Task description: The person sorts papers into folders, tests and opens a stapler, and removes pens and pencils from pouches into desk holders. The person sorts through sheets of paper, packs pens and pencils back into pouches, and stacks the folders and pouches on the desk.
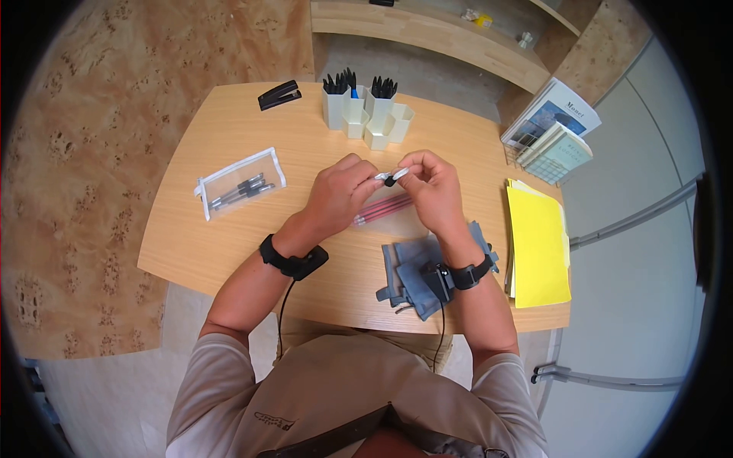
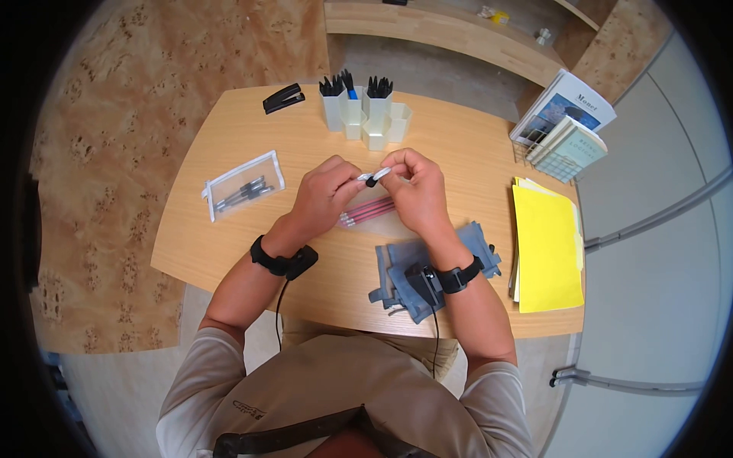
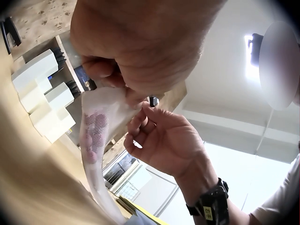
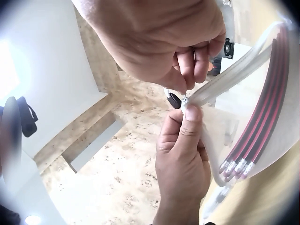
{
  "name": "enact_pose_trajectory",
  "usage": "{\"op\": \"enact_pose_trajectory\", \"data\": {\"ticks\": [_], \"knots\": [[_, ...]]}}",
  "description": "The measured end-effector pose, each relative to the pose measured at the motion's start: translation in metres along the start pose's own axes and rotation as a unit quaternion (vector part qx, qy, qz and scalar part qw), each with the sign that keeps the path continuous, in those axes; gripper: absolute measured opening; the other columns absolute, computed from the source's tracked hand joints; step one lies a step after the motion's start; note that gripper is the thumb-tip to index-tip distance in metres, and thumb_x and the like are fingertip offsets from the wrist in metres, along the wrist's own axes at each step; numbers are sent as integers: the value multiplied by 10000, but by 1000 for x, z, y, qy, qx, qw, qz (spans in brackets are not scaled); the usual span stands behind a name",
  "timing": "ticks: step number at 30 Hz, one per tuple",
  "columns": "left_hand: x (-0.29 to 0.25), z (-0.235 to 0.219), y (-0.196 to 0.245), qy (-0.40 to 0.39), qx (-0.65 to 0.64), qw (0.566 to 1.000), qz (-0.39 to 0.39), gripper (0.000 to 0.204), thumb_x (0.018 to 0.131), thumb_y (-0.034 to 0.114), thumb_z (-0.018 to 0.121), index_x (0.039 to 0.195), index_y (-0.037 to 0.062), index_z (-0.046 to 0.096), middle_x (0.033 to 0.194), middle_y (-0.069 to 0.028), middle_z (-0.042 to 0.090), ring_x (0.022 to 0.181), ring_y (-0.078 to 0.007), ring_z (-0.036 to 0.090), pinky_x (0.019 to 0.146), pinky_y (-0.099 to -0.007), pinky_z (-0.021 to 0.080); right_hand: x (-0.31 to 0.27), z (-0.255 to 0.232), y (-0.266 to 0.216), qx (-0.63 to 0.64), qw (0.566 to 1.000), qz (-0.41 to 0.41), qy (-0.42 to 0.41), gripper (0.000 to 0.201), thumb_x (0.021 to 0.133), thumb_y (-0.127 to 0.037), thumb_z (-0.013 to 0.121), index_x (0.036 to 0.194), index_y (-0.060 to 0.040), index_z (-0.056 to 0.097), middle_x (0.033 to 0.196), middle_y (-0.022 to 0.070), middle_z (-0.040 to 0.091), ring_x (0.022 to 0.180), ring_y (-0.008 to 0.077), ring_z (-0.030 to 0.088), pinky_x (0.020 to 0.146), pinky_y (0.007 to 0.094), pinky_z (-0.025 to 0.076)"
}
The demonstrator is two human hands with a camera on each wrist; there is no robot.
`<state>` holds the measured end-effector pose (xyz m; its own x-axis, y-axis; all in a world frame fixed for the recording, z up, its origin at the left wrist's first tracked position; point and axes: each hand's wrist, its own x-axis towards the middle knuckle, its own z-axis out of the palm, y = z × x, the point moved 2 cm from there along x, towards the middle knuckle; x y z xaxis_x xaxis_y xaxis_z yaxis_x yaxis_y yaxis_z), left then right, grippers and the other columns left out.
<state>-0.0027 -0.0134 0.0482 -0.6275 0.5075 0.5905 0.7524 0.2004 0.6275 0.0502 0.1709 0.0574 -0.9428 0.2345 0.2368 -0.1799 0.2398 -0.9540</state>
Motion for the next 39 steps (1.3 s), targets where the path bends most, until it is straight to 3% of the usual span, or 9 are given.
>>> {"op": "enact_pose_trajectory", "data": {"ticks": [11, 16, 25, 28, 30, 31, 33, 36, 39], "knots": [[-1, -2, 1, -26, 15, 999, 14, 110, 916, 116, 711, 935, 9, 699, 804, -120, 623, 707, -283, 600, 644, -376, 474, -3, 6, -7, -12, 999, -24, -42, 111, 857, 17, 671, 961, -5, 699, 767, -12, 655, 674, 52, 549, 602, 234, 448], [-4, -4, 4, 5, 17, 1000, 26, 111, 922, 112, 689, 928, 1, 694, 794, -128, 627, 730, -290, 608, 670, -377, 489, -5, 7, -14, 35, 998, 31, -32, 86, 854, 1, 670, 932, -2, 704, 752, -22, 635, 669, 49, 535, 605, 228, 436], [-18, -46, -29, 210, -67, 971, -92, 150, 1000, 156, 633, 958, 13, 656, 801, -72, 632, 720, -146, 560, 672, -301, 468, 7, -55, 7, 7, 999, 7, 53, 77, 892, 1, 645, 948, 1, 697, 763, -30, 618, 697, 47, 543, 638, 224, 437], [-30, -51, -41, 163, -96, 971, -147, 141, 1010, 153, 616, 987, 16, 642, 789, -41, 602, 738, -112, 527, 686, -275, 451, 1, -61, 13, 57, 997, -8, 46, 83, 916, 2, 633, 974, -8, 692, 807, -27, 636, 723, 45, 554, 665, 213, 441], [-34, -50, -45, 31, -118, 965, -231, 132, 990, 159, 627, 997, 33, 664, 814, -81, 651, 746, -175, 592, 706, -320, 482, -3, -55, 20, 119, 992, -22, 24, 90, 942, -5, 617, 998, -26, 684, 858, -25, 656, 742, 40, 563, 680, 203, 440], [-36, -53, -41, 37, -109, 965, -236, 132, 990, 159, 627, 997, 33, 664, 814, -81, 651, 746, -175, 592, 706, -320, 482, -6, -52, 23, 144, 990, 5, -1, 104, 954, -17, 609, 1027, -38, 679, 869, -24, 657, 742, 35, 564, 669, 196, 434], [-37, -49, -23, -196, -31, 971, -130, 172, 961, 211, 669, 1031, 55, 689, 897, -129, 705, 779, -294, 650, 720, -391, 508, -10, -40, 25, 194, 980, 36, -20, 117, 954, -15, 605, 1042, -41, 678, 866, -25, 655, 755, 37, 568, 676, 196, 437], [-43, -46, -15, -216, 112, 969, -53, 201, 940, 196, 699, 1074, 45, 702, 913, -163, 704, 838, -244, 686, 766, -371, 518, -11, -31, 26, 239, 967, 75, -37, 129, 959, -24, 611, 1069, -45, 675, 877, -23, 654, 789, 44, 579, 703, 202, 452], [-43, -82, -21, -192, 60, 969, -146, 202, 970, 219, 681, 1009, 23, 713, 824, -151, 683, 747, -218, 636, 721, -354, 504, -15, -25, 14, 249, 965, 74, -27, 123, 975, -54, 629, 1090, -46, 672, 900, -24, 649, 812, 49, 587, 744, 212, 481]]}}
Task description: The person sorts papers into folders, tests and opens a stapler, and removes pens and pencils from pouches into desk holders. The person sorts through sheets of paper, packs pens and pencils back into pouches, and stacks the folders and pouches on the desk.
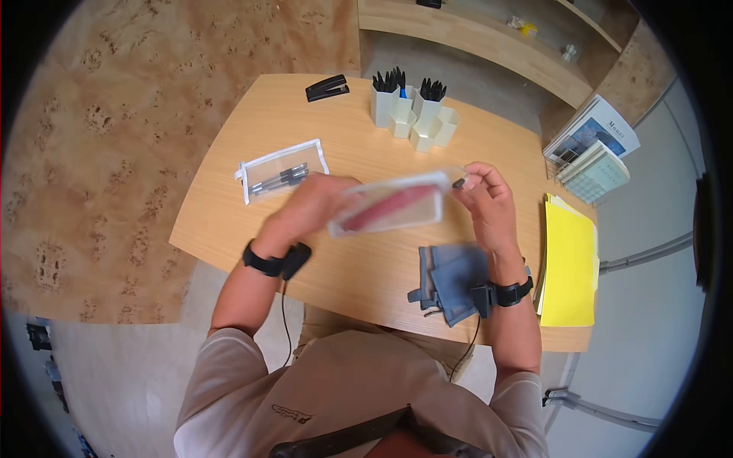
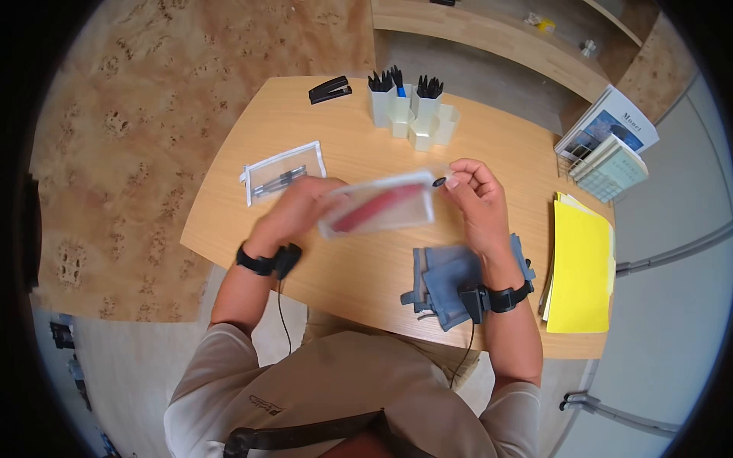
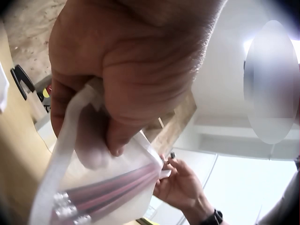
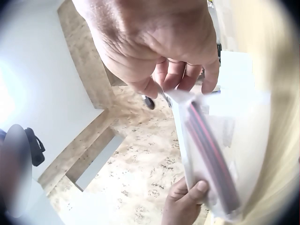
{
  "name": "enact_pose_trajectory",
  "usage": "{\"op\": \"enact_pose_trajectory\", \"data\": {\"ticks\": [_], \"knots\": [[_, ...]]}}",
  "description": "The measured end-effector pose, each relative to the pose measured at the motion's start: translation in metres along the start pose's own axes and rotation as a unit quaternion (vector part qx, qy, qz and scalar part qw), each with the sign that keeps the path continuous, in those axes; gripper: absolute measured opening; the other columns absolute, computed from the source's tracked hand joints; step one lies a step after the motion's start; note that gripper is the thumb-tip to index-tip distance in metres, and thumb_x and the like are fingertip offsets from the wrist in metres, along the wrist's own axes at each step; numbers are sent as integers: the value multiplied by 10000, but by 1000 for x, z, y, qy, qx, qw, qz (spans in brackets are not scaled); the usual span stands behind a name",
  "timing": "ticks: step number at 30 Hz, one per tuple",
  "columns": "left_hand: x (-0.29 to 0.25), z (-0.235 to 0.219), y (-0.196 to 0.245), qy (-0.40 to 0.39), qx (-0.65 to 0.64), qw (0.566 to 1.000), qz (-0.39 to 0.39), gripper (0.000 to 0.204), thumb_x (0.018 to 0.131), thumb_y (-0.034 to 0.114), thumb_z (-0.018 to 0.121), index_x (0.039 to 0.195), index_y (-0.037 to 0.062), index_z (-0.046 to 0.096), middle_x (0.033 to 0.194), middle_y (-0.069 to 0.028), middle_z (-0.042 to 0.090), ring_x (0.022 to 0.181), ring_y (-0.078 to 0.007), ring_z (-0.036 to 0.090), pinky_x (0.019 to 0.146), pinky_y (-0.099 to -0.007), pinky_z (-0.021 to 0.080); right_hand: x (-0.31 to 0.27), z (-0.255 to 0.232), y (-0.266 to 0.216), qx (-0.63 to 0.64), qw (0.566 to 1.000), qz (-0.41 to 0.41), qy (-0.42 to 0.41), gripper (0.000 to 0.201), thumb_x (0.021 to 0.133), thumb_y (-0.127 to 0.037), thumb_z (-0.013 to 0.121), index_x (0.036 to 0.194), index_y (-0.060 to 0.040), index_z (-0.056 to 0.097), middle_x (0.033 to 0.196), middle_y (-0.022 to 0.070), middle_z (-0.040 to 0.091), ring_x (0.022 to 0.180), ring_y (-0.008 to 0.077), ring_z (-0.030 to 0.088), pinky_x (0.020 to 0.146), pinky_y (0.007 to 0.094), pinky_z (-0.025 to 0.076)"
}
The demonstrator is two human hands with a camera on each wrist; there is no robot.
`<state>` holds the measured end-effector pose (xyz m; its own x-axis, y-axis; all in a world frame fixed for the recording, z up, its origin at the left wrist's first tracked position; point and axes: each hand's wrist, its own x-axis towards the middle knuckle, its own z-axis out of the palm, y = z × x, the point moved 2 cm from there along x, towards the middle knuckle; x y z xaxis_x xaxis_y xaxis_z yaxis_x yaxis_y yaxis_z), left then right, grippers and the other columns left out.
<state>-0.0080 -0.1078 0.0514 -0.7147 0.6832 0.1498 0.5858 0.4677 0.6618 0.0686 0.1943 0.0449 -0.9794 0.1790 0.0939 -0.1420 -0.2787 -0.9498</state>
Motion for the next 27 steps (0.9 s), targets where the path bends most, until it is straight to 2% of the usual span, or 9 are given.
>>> {"op": "enact_pose_trajectory", "data": {"ticks": [4, 6, 7, 9, 12, 16, 18, 25, 27], "knots": [[-21, -61, -62, 15, -65, 995, -81, 243, 969, 221, 693, 958, -20, 717, 753, -109, 684, 679, -208, 569, 681, -326, 486, -3, -17, 2, -4, 1000, -3, 12, 123, 1000, -104, 643, 1105, -46, 667, 929, -26, 640, 827, 57, 597, 820, 234, 530], [-31, -78, -101, -62, -19, 976, -210, 350, 903, 246, 759, 1120, -21, 699, 962, -132, 733, 853, -251, 638, 809, -344, 513, -4, -31, 6, -7, 1000, 1, 18, 117, 1001, -104, 639, 1101, -49, 667, 931, -25, 642, 830, 64, 602, 834, 243, 535], [-37, -78, -106, -62, -16, 976, -209, 350, 903, 246, 759, 1120, -21, 699, 962, -132, 733, 853, -251, 638, 809, -344, 513, -4, -35, 7, -12, 1000, 7, 25, 112, 1003, -104, 636, 1096, -52, 667, 933, -24, 644, 833, 70, 607, 849, 252, 541], [-48, -83, -96, 114, 161, 975, -103, 547, 839, 298, 793, 1320, 86, 640, 1313, -189, 640, 1206, -367, 582, 1030, -419, 469, -5, -38, 8, -7, 1000, 11, 28, 108, 1002, -102, 636, 1093, -52, 667, 931, -24, 646, 831, 71, 610, 845, 253, 542], [-47, -59, -90, 10, 210, 977, -41, 763, 817, 348, 796, 1497, 174, 496, 1576, -198, 404, 1451, -456, 337, 1197, -496, 309, -6, -39, 13, -8, 1000, 21, 21, 102, 1003, -101, 632, 1085, -52, 667, 922, -23, 647, 825, 73, 615, 831, 250, 539], [-50, -38, -112, -52, 231, 960, -149, 786, 849, 394, 769, 1541, 213, 441, 1630, -217, 321, 1471, -505, 291, 1198, -565, 280, -4, -41, 17, -32, 999, 30, 3, 99, 1007, -103, 623, 1073, -46, 669, 900, -15, 649, 816, 78, 620, 791, 242, 525], [-49, -42, -125, 8, 251, 931, -264, 796, 887, 427, 731, 1573, 222, 381, 1650, -226, 282, 1465, -518, 294, 1197, -586, 267, -6, -45, 17, -31, 999, 22, 12, 100, 1007, -109, 624, 1066, -45, 671, 899, -11, 651, 817, 81, 621, 780, 241, 519], [-46, -67, -166, 16, 239, 944, -228, 814, 881, 432, 745, 1582, 246, 374, 1638, -229, 310, 1470, -484, 317, 1189, -580, 277, -8, -74, 12, -95, 993, -43, 56, 121, 1000, -104, 611, 1050, -14, 674, 853, -9, 639, 797, 81, 609, 745, 235, 497], [-30, -56, -112, 17, 338, 907, -250, 796, 857, 401, 778, 1540, 174, 439, 1611, -232, 357, 1445, -479, 355, 1181, -551, 307, -9, -82, 13, -87, 992, -35, 86, 123, 996, -92, 603, 1051, -6, 671, 845, -6, 638, 787, 80, 604, 739, 232, 493]]}}
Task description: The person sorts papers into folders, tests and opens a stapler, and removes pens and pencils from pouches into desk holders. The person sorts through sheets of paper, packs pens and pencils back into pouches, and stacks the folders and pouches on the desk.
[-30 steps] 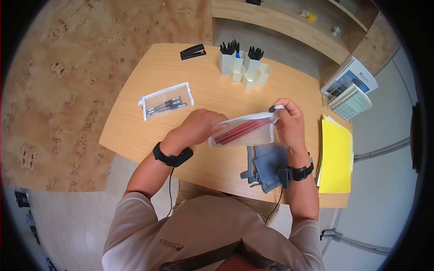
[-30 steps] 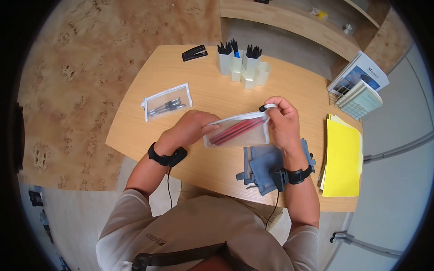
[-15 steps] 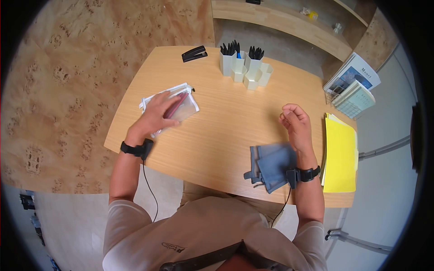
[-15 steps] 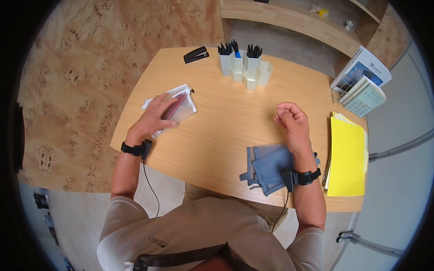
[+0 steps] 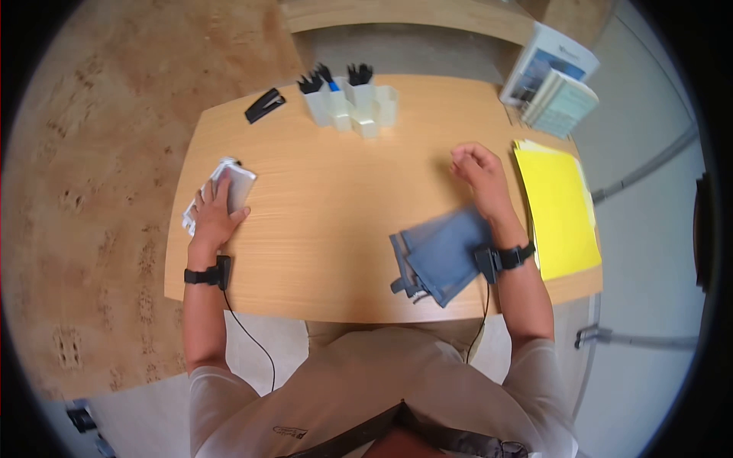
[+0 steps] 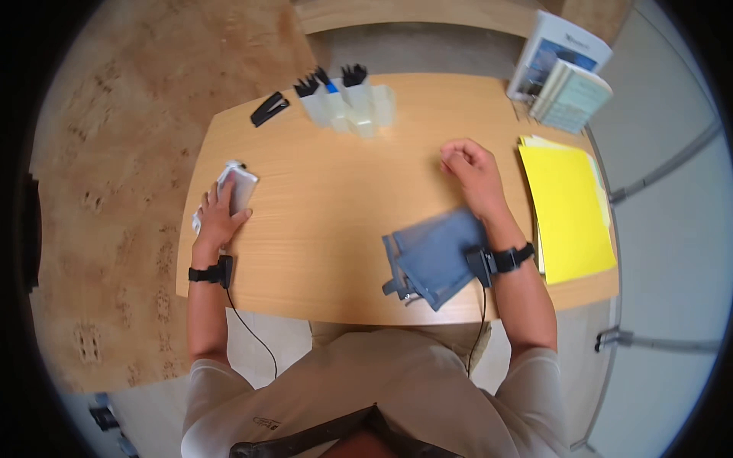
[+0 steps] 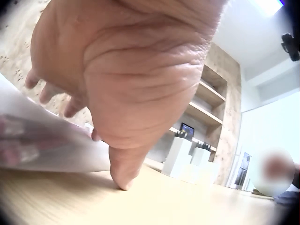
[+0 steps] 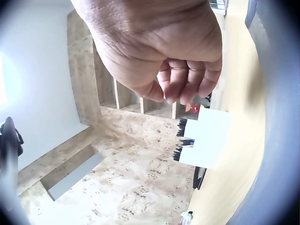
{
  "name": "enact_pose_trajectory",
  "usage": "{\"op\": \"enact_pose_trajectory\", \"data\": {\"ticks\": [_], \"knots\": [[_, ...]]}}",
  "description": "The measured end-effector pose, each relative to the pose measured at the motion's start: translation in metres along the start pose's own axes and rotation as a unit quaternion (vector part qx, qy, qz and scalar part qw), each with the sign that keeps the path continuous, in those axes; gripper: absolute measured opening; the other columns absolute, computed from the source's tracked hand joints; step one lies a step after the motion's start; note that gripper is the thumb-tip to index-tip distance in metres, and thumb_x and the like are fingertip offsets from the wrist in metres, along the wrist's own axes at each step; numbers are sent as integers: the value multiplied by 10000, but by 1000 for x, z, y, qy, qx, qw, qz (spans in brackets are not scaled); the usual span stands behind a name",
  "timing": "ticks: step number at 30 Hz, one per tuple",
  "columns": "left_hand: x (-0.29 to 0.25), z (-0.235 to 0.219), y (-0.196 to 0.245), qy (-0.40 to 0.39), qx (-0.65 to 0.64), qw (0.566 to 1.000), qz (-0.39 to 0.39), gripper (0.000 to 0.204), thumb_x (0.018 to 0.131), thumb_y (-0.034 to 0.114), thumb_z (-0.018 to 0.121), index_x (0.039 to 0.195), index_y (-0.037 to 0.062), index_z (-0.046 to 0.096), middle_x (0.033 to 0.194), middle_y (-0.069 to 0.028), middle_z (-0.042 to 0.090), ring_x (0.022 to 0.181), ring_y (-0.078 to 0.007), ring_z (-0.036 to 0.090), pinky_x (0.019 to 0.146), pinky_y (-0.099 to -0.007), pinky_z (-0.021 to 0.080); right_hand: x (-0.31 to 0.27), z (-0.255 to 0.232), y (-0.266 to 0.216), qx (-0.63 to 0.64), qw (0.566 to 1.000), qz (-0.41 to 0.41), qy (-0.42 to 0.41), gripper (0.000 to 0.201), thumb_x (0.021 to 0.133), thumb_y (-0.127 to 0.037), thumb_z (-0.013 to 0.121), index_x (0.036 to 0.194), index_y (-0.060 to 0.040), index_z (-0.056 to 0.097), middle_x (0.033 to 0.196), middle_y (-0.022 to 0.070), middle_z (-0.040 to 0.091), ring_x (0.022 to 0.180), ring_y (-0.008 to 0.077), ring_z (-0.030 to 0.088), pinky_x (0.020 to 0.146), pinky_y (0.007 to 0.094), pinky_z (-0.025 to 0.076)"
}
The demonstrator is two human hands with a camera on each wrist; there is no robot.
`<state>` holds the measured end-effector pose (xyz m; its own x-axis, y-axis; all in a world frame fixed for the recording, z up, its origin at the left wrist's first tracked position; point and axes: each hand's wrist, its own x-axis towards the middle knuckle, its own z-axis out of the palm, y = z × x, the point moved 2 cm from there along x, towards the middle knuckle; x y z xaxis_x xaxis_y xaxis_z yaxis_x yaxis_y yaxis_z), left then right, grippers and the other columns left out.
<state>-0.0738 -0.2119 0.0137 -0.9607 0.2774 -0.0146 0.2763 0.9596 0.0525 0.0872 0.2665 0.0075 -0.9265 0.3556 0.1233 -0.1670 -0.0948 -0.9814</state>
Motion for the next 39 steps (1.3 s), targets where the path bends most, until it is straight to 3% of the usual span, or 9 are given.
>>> {"op": "enact_pose_trajectory", "data": {"ticks": [3, 9, 14, 20, 24, 30, 34, 36, 39], "knots": [[-4, -8, 42, 128, -93, 974, 160, 585, 872, 282, 781, 1351, 15, 578, 1370, -234, 590, 1284, -417, 529, 1075, -468, 433, 7, -5, 12, 22, 1000, 6, 18, 125, 989, -72, 593, 1055, 7, 664, 836, -2, 636, 772, 79, 599, 729, 225, 488], [-54, -12, 214, -212, -355, 849, 328, 368, 884, 263, 780, 1105, 4, 643, 958, -153, 702, 873, -287, 688, 769, -389, 546, 13, -6, 27, 31, 999, 1, 34, 135, 985, -65, 600, 1077, 19, 653, 826, -5, 629, 765, 76, 599, 720, 220, 494], [-72, 11, 288, -198, -335, 849, 358, 353, 904, 281, 748, 1122, 18, 660, 893, -137, 699, 774, -276, 679, 735, -370, 535, 11, -9, 42, 73, 995, -8, 69, 147, 992, -77, 607, 1092, 22, 651, 824, -6, 628, 768, 75, 606, 727, 221, 503], [-50, 19, 287, -145, -357, 825, 413, 215, 951, 179, 680, 1094, 18, 663, 887, -112, 700, 776, -234, 675, 719, -353, 526, 8, -23, 13, 63, 996, -10, 69, 190, 1008, -146, 626, 1113, 4, 675, 858, -10, 640, 810, 76, 617, 754, 234, 510], [-13, 3, 238, -193, -517, 801, 234, 122, 1021, 92, 592, 1085, 23, 670, 877, 30, 662, 820, -59, 594, 734, -237, 485, 0, -31, -12, 21, 999, 2, 26, 228, 1012, -197, 640, 1167, -35, 680, 914, -10, 656, 860, 63, 621, 759, 241, 510], [25, 26, 193, -210, -612, 754, 113, 153, 1010, 112, 631, 1115, 6, 667, 851, 33, 659, 769, -70, 594, 727, -224, 485, -11, -14, -8, -19, 981, 125, -146, 394, 984, -112, 657, 1375, -102, 608, 926, 9, 664, 735, 53, 634, 655, 199, 513], [26, 35, 192, -118, -508, 841, 144, 252, 955, 148, 706, 1163, 14, 659, 934, -32, 686, 835, -142, 632, 779, -277, 510, -7, -8, 3, 20, 984, 123, -127, 451, 975, -79, 660, 1417, -117, 578, 931, 26, 671, 668, 65, 652, 589, 184, 521], [2, 2, 219, 73, -345, 902, 248, 374, 916, 191, 749, 1233, 35, 627, 1124, -48, 658, 1018, -168, 607, 873, -304, 487, -4, -5, 8, 30, 986, 124, -107, 429, 981, -81, 653, 1403, -114, 586, 936, 30, 673, 681, 70, 664, 594, 187, 535], [-20, -17, 254, 51, -338, 882, 324, 458, 846, 148, 783, 1265, 65, 617, 1232, -111, 630, 1159, -276, 596, 966, -381, 492, -5, -2, 14, 80, 980, 156, -92, 375, 985, -65, 631, 1359, -75, 600, 957, 53, 679, 725, 99, 703, 596, 196, 558]]}}
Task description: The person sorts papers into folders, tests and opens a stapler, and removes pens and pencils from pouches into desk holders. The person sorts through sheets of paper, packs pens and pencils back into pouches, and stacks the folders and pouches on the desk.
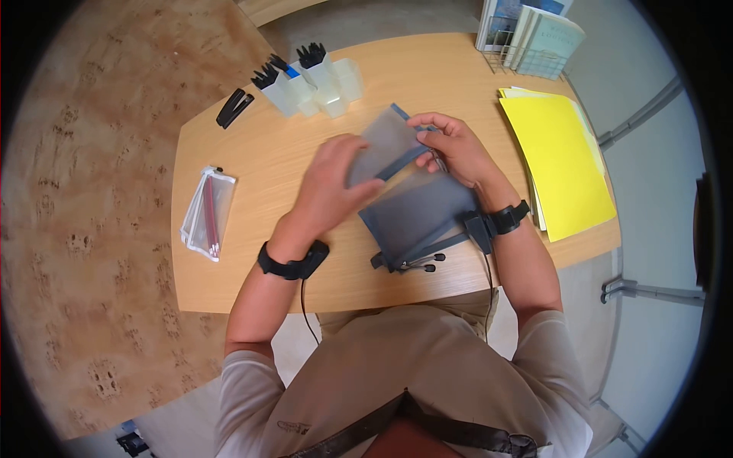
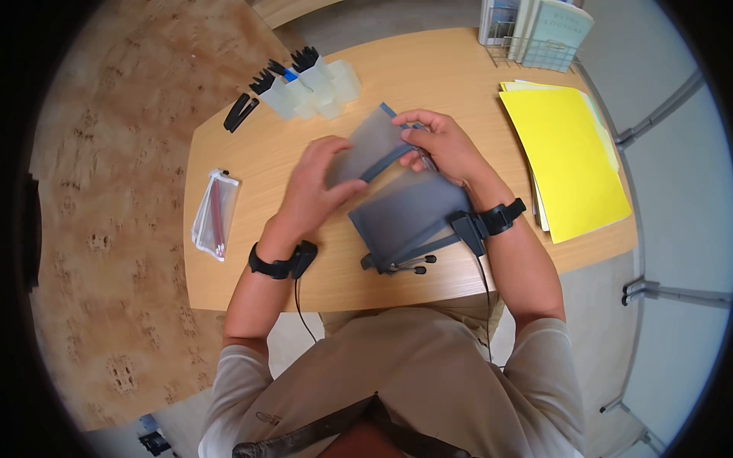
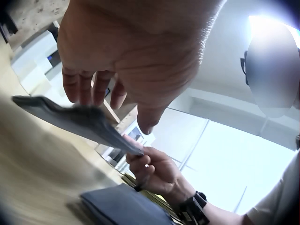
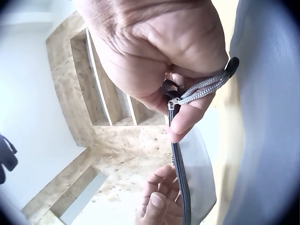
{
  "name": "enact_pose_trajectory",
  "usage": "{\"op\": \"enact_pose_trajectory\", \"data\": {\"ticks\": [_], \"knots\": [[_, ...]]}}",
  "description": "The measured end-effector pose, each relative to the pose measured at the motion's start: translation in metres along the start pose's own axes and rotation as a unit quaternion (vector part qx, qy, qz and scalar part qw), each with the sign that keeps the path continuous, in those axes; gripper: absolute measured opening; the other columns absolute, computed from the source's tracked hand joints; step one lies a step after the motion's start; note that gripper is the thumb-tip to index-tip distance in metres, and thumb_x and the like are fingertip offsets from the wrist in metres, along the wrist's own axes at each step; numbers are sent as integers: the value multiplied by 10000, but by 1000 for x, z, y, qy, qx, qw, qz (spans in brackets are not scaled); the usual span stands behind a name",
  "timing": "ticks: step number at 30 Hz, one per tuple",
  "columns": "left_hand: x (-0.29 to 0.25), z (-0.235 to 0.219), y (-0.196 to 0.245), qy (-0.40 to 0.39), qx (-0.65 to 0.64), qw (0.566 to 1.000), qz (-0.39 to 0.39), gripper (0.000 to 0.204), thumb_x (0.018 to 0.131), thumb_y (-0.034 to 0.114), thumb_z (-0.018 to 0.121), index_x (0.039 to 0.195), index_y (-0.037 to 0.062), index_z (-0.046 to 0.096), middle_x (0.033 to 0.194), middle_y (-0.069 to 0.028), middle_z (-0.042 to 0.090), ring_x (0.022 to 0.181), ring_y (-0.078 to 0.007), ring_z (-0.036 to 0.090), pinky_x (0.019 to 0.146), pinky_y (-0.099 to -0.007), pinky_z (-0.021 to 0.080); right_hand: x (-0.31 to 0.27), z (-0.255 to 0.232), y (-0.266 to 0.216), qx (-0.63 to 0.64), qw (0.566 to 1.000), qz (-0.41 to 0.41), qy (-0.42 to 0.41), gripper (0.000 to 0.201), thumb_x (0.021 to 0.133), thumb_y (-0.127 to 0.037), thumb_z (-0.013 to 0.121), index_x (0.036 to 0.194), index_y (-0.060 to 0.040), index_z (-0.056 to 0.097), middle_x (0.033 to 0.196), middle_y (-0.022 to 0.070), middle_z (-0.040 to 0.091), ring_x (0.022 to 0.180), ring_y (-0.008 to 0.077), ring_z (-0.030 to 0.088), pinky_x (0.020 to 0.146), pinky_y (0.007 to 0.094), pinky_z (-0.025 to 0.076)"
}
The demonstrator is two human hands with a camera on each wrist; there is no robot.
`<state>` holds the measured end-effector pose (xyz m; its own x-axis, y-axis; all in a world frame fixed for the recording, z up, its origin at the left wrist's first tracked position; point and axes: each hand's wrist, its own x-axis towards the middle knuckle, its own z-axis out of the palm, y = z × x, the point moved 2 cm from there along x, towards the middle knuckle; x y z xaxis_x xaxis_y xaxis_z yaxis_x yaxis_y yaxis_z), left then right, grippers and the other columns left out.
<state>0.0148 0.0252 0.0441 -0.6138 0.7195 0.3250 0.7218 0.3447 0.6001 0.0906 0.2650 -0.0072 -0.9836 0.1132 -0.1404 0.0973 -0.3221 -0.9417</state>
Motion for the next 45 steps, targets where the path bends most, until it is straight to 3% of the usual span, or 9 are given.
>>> {"op": "enact_pose_trajectory", "data": {"ticks": [1, 5, 14, 19, 24, 32, 34, 41, 45], "knots": [[0, 5, 10, -5, 49, 995, 88, 459, 832, 115, 779, 1260, 70, 620, 1231, -128, 633, 1169, -308, 600, 981, -399, 495, 0, 1, 1, 47, 998, 20, -25, 350, 989, -62, 623, 1339, -54, 603, 970, 61, 682, 751, 119, 719, 599, 203, 565], [12, 15, 14, -19, 76, 984, 158, 465, 794, 60, 770, 1237, 79, 631, 1209, -150, 636, 1132, -360, 599, 978, -435, 501, -2, 1, -1, 184, 964, 33, -188, 317, 991, -73, 631, 1301, -13, 605, 998, 79, 690, 851, 172, 751, 608, 229, 586], [14, 17, 29, 91, 122, 976, 157, 378, 760, 28, 777, 1121, 81, 676, 955, -95, 632, 909, -322, 629, 757, -410, 522, -9, 24, -5, -30, 996, -47, -64, 228, 980, -77, 682, 1195, -18, 632, 942, 43, 722, 821, 110, 707, 649, 233, 547], [13, 21, 24, 145, 111, 946, 267, 295, 741, -24, 767, 1010, 92, 732, 859, -65, 631, 802, -274, 622, 695, -369, 512, -16, 32, -8, -26, 993, -58, -95, 178, 1005, -120, 670, 1150, -25, 630, 863, 33, 712, 723, 84, 666, 612, 228, 522], [15, 17, 21, 175, 22, 955, 237, 249, 783, -55, 731, 1000, 67, 737, 904, -95, 674, 815, -284, 629, 701, -371, 516, -14, 31, -8, -102, 985, -124, -63, 165, 1023, -150, 650, 1121, -20, 621, 849, 45, 706, 698, 82, 652, 598, 225, 514], [-5, -26, -31, 178, 128, 965, 146, 146, 826, -22, 694, 956, 41, 709, 909, -113, 692, 873, -327, 625, 775, -420, 512, -4, -10, -21, 118, 963, -234, 66, 151, 1048, -184, 618, 1098, -41, 620, 886, 46, 707, 715, 86, 656, 638, 223, 536], [-8, -38, -40, 94, 162, 978, 96, 165, 849, 15, 689, 1012, 39, 706, 965, -131, 696, 940, -347, 637, 833, -425, 517, -5, -2, -18, 96, 971, -212, 60, 144, 1051, -186, 614, 1090, -47, 620, 887, 46, 707, 714, 87, 655, 641, 222, 537], [3, -54, 8, 91, -20, 994, 49, 300, 872, 54, 711, 1169, 34, 670, 1142, -142, 693, 1079, -340, 648, 951, -375, 519, -4, 11, -15, 122, 977, -176, 5, 145, 1047, -187, 623, 1092, -49, 615, 884, 51, 707, 710, 93, 656, 648, 220, 541], [11, -30, 18, 45, 84, 987, 132, 301, 861, 71, 750, 1153, 46, 680, 1105, -136, 705, 1023, -323, 673, 885, -378, 542, -4, 9, -12, 125, 978, -168, 25, 158, 1044, -197, 631, 1074, -42, 624, 866, 51, 700, 676, 91, 637, 624, 216, 525]]}}
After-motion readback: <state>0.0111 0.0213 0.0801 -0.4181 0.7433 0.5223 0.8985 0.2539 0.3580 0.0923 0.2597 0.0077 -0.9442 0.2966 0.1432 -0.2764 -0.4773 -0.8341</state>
